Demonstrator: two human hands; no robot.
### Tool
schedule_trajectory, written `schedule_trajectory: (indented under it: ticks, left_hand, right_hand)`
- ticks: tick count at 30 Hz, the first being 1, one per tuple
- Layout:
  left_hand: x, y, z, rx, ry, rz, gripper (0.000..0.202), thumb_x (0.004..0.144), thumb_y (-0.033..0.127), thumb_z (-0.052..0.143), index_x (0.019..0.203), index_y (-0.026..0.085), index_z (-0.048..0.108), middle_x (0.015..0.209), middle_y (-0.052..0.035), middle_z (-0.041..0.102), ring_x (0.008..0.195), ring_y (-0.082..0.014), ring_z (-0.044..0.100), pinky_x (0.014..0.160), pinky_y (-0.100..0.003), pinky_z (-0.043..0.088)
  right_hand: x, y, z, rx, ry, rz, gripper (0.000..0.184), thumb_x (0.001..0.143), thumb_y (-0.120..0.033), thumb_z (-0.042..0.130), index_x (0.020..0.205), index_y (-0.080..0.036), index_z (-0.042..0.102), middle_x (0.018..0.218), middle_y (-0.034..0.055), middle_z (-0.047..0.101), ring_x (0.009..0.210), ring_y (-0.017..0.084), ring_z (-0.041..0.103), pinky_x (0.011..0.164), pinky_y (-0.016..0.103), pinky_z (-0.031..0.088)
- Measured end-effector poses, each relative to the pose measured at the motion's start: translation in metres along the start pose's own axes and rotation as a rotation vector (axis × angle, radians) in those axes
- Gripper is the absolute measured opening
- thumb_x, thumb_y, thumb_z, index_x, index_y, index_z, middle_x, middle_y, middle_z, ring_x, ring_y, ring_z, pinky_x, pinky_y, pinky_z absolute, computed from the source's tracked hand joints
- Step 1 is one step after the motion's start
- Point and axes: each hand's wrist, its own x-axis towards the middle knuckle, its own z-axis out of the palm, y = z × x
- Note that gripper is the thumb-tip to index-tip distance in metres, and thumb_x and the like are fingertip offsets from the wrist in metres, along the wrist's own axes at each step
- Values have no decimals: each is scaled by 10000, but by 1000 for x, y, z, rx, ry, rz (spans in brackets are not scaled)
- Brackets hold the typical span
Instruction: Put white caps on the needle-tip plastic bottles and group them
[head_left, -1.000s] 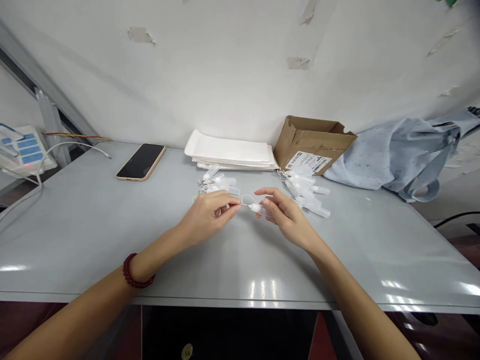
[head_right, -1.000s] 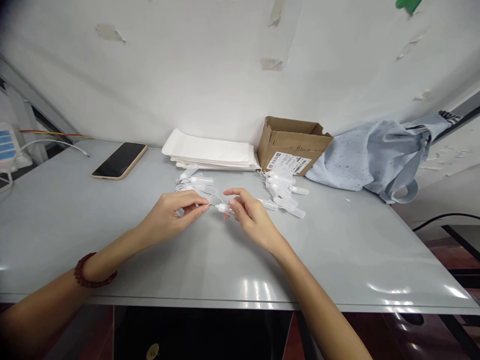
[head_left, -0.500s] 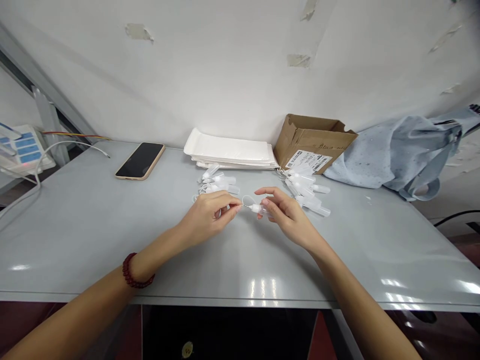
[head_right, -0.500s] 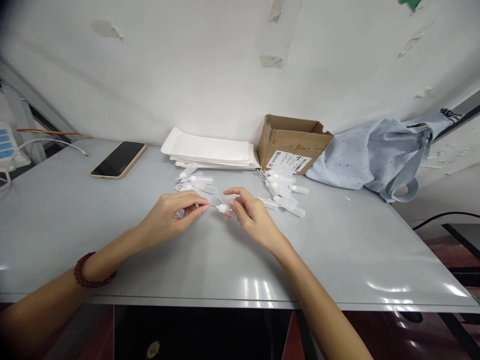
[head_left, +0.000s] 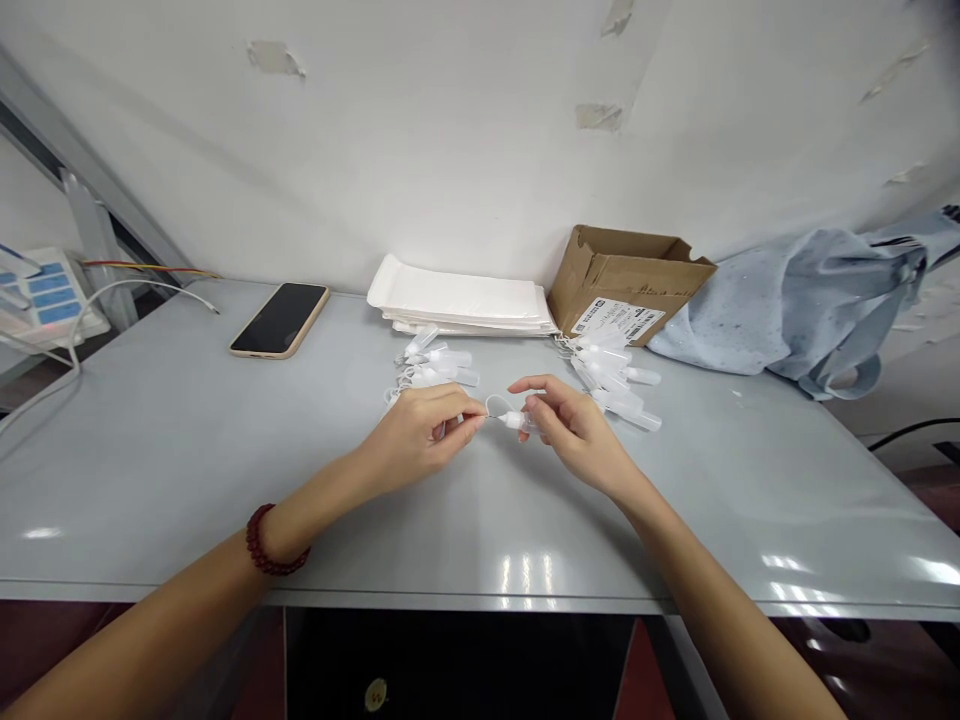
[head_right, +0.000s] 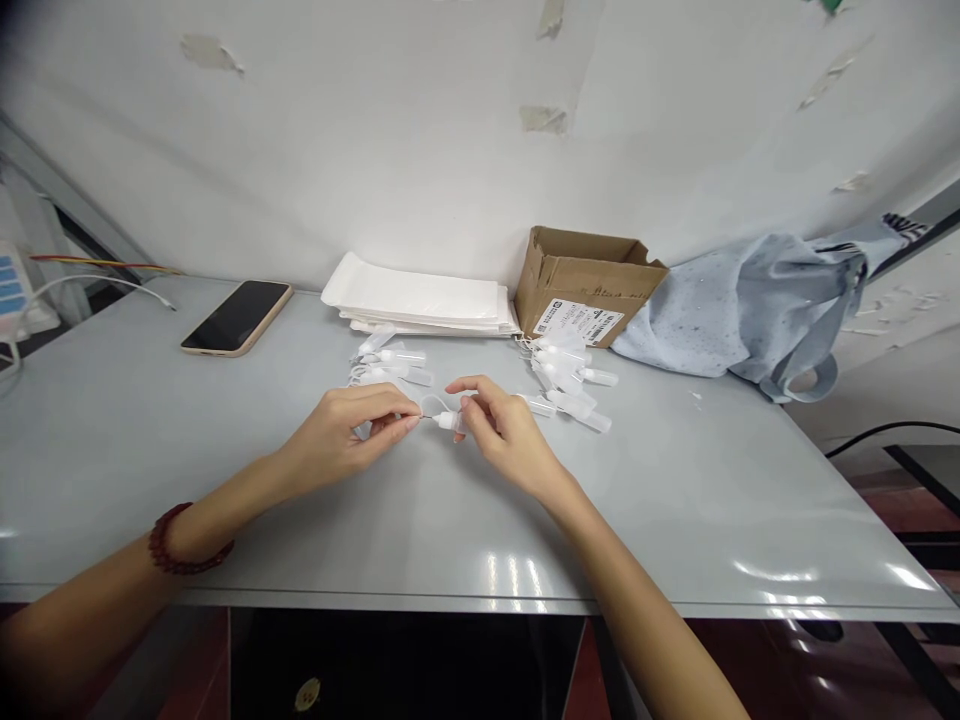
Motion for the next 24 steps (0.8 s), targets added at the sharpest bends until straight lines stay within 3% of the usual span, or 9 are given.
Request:
schedule_trajectory:
  ticks: [24]
  left_hand:
    - [-3,0,9,-1,-41,19,143,860,108,489,820,152,619,670,4,566,562,-90,454,551,-213,391]
  right_hand:
    - [2,6,8,-127,60,-60,242,862,-147,387,1031,-169,558,574,-44,585,525,99,522,530,212,363]
